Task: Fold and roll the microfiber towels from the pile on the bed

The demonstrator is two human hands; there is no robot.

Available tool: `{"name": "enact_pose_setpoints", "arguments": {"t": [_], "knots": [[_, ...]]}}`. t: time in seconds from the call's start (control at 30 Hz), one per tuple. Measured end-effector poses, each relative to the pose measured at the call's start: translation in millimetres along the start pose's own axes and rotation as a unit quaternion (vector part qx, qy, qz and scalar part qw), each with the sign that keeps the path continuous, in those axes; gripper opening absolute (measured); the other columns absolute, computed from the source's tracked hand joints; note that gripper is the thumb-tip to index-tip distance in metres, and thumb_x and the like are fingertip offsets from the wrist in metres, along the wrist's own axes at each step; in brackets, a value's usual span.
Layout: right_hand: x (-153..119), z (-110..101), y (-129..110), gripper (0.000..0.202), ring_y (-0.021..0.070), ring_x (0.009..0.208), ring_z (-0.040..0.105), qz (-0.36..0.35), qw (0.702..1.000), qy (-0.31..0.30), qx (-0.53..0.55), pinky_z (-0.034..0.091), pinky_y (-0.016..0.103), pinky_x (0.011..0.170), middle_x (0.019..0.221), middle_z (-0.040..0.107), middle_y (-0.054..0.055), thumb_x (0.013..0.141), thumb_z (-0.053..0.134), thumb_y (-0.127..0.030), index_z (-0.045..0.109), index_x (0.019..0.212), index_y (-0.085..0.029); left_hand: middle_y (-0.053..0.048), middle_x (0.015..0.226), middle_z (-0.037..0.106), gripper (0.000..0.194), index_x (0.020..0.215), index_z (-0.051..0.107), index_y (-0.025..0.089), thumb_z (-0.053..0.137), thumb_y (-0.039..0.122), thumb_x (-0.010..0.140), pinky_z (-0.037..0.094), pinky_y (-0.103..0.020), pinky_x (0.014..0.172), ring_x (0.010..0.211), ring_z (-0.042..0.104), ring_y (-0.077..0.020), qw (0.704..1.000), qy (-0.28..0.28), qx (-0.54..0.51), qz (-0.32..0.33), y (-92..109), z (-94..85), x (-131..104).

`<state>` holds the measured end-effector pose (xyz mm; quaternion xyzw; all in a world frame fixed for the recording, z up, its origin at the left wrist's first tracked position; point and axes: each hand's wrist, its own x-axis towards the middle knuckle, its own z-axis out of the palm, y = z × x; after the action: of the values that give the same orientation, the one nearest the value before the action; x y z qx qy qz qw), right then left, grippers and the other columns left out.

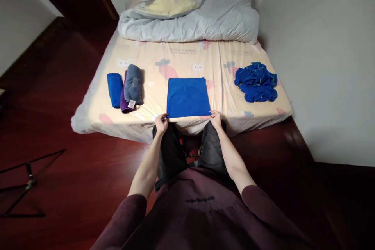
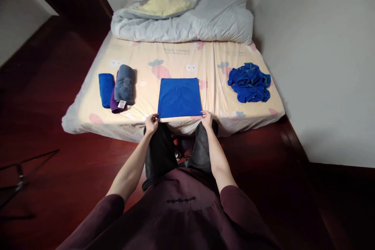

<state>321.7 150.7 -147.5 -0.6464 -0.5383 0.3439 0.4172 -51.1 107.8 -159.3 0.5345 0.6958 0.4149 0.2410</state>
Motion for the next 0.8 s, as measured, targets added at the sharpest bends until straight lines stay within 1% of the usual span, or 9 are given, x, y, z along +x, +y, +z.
{"name": "enact_pose_setpoints", "arguments": {"t": [0.1,0.2,0.3,0.5,0.57,0.6,0.67,0.73,0.8], "knots": [[-4.1,-1.4,2.1,0.042,0.0168,0.066,0.065,-0.007,1.0,-0.002,-0.029,0.057,0.029,0.069,0.094,0.078,0.006,0.066,0.067,-0.017,0.079,0.106,-0.015,-0.011,0.096,0.074,0.035,0.104,0.077,0.017,0.062,0.017,0.073,0.056,-0.042,0.089,0.08,0.066,-0.0237,1.0,-0.006,0.025,0.01,0.6,-1.9,-5.1],[-8.7,-3.4,3.1,0.044,0.0156,0.063,0.058,-0.012,0.998,-0.011,-0.055,0.052,0.027,0.066,0.083,0.073,0.001,0.065,0.064,-0.013,0.079,0.106,-0.016,-0.01,0.094,0.074,0.035,0.102,0.077,0.018,0.057,0.014,0.074,0.056,-0.042,0.092,0.085,0.068,-0.0244,1.0,-0.001,0.02,0.013,-1.8,-1.0,-10.9],[-12.4,-5.2,2.1,0.043,0.0165,0.066,0.058,-0.019,0.997,-0.02,-0.07,0.051,0.027,0.068,0.08,0.07,0.0,0.065,0.063,-0.01,0.08,0.104,-0.017,-0.01,0.096,0.074,0.032,0.099,0.077,0.018,0.055,0.013,0.075,0.056,-0.042,0.092,0.088,0.068,-0.0244,1.0,0.007,0.008,0.021,-4.4,0.3,-15.9],[-17.5,-7.0,-6.4,0.027,0.0192,0.078,0.063,-0.073,0.993,0.004,-0.096,0.056,0.031,0.079,0.097,0.069,0.006,0.072,0.063,-0.008,0.08,0.089,-0.019,-0.009,0.095,0.069,0.024,0.099,0.077,0.019,0.06,0.02,0.082,0.056,-0.041,0.09,0.087,0.065,-0.0242,0.999,0.022,0.008,0.038,-1.9,-2.0,-18.7],[-18.6,-7.5,-9.3,0.026,0.0196,0.083,0.065,-0.079,0.993,0.013,-0.091,0.058,0.032,0.083,0.107,0.068,0.009,0.073,0.062,-0.008,0.08,0.088,-0.019,-0.011,0.101,0.068,0.021,0.099,0.077,0.02,0.061,0.022,0.084,0.056,-0.042,0.093,0.096,0.066,-0.0263,0.998,0.032,0.004,0.049,0.9,-2.7,-18.3],[-18.9,-7.7,-10.4,0.026,0.0207,0.089,0.067,-0.085,0.993,0.016,-0.085,0.059,0.033,0.087,0.113,0.068,0.01,0.074,0.061,-0.007,0.079,0.088,-0.019,-0.012,0.106,0.069,0.02,0.099,0.076,0.02,0.061,0.022,0.085,0.056,-0.042,0.095,0.103,0.067,-0.0277,0.998,0.034,0.002,0.055,2.4,-2.7,-18.0],[-18.7,-8.0,-11.3,0.027,0.0238,0.107,0.069,-0.107,0.992,0.017,-0.072,0.057,0.036,0.1,0.122,0.069,0.011,0.075,0.06,-0.005,0.078,0.089,-0.02,-0.014,0.117,0.07,0.02,0.1,0.074,0.02,0.059,0.021,0.087,0.056,-0.043,0.098,0.116,0.065,-0.0293,0.997,0.029,-0.001,0.065,4.9,-2.4,-17.1],[-17.4,-7.9,-10.7,0.029,0.0253,0.121,0.067,-0.131,0.989,0.01,-0.064,0.053,0.039,0.111,0.124,0.072,0.01,0.076,0.058,-0.003,0.076,0.09,-0.021,-0.014,0.123,0.072,0.021,0.103,0.073,0.02,0.057,0.02,0.089,0.056,-0.043,0.098,0.122,0.063,-0.0291,0.998,0.019,-0.007,0.066,6.4,-1.7,-16.0],[-15.2,-7.2,-8.9,0.031,0.0255,0.123,0.067,-0.147,0.987,-0.002,-0.063,0.052,0.041,0.115,0.123,0.075,0.009,0.075,0.057,-0.002,0.075,0.091,-0.022,-0.013,0.122,0.074,0.023,0.107,0.073,0.02,0.057,0.02,0.091,0.056,-0.042,0.098,0.122,0.063,-0.0286,0.998,0.009,-0.015,0.06,6.5,-1.0,-14.5]]}}
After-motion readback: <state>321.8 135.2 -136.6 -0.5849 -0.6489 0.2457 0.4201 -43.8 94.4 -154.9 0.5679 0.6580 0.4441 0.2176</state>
